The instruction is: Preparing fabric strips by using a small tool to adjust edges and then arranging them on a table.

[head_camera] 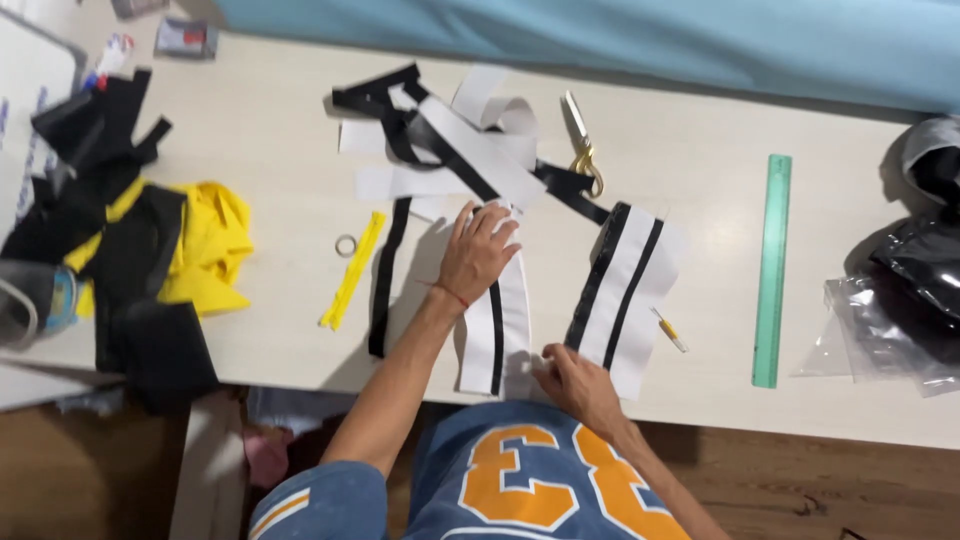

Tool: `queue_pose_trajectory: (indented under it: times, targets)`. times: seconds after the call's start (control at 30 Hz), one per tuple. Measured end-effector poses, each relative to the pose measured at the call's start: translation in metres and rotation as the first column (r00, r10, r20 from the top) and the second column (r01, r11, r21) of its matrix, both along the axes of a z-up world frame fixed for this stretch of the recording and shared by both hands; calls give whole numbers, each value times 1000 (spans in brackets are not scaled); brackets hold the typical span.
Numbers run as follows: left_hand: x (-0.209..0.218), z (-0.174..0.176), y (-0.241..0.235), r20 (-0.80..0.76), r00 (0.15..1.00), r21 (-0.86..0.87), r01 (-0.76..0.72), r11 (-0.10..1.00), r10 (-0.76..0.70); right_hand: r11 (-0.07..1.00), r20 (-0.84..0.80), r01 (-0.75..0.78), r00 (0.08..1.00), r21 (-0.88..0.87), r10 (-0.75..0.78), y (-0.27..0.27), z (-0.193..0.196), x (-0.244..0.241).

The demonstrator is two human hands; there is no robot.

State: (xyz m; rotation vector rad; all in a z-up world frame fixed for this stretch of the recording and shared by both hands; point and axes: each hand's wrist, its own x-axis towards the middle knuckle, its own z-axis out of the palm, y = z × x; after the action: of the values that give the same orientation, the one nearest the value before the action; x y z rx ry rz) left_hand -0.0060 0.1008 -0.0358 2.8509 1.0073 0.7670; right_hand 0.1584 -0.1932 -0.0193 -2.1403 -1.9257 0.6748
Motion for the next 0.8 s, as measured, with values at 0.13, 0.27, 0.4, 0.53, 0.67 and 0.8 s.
queue_pose_trajectory:
  times: [0.13,0.27,0.4,0.53,0.67,0.8]
  targets:
    - [-17,-4,-43,-62,995,-122,-85,989,78,754,30,-417,883,507,468,17,6,4]
    - [-15,-14,-46,-137,981,-139,-154,978,135,554,37,-644,668,528,743,24,35,-12]
    - [-20,-20,-37,-270,950,-64,-179,982,156,503,3,-739,564,448,826,16,7,-9]
    - [-29,-23,-24,-305,948,-114,-131,985,90,486,-54,-743,523,460,850,20,6,0]
    - [-29,-13,-13,-344,939,-122,-73,990,27,487,-90,-728,512,482,854,24,12,2]
    - [-29,-15,-10,-326,945,-102,-29,994,-6,541,-214,-682,507,493,835,22,29,7]
